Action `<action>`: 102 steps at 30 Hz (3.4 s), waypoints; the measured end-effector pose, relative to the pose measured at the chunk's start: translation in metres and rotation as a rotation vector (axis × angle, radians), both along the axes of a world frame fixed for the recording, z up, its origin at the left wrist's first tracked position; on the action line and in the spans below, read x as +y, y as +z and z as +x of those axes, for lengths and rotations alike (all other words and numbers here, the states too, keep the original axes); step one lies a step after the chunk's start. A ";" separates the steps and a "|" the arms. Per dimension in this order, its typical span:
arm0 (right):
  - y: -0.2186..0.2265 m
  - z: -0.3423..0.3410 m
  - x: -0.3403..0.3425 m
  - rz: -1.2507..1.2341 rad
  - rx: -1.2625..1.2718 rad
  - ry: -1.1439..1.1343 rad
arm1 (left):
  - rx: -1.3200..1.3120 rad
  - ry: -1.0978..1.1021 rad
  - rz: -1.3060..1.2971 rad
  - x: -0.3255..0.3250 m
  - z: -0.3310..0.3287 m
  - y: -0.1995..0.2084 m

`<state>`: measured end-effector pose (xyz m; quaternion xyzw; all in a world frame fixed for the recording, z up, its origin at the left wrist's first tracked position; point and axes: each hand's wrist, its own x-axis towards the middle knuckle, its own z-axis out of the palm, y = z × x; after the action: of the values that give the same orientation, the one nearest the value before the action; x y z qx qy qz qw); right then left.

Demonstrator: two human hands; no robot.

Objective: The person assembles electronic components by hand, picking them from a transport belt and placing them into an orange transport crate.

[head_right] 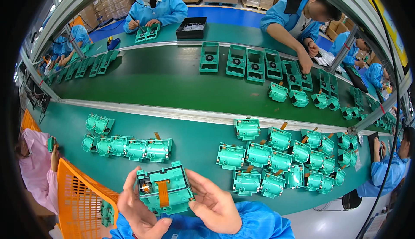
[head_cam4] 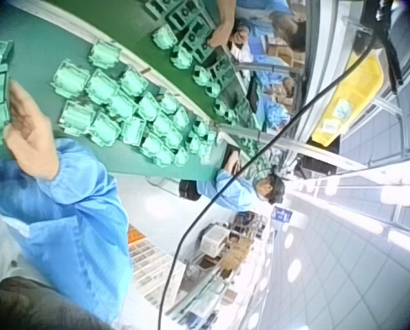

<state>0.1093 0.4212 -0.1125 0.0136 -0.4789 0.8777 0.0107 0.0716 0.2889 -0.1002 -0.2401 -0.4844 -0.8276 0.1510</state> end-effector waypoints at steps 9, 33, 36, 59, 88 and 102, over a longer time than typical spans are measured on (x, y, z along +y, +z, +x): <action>0.005 0.005 -0.021 0.205 0.076 -0.136 | 0.051 0.141 -0.787 -0.016 -0.005 0.010; 0.016 0.005 0.011 0.270 0.052 0.001 | -0.030 0.107 -0.807 -0.017 -0.008 0.016; 0.016 0.006 0.007 0.240 0.044 -0.042 | -0.019 0.102 -0.815 -0.016 -0.008 0.014; 0.022 0.014 0.000 0.081 -0.008 -0.132 | -0.043 0.133 -0.814 -0.013 -0.001 0.019; 0.035 0.006 0.015 0.289 -0.041 -0.023 | -0.022 0.167 -0.796 -0.004 0.000 0.025; 0.028 0.001 0.012 0.060 -0.141 0.013 | -0.092 0.205 -0.757 -0.001 -0.003 0.019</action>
<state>0.1103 0.4329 -0.0841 -0.0447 -0.5046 0.8617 -0.0293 0.0684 0.2880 -0.0808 -0.1919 -0.7831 -0.5809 0.1118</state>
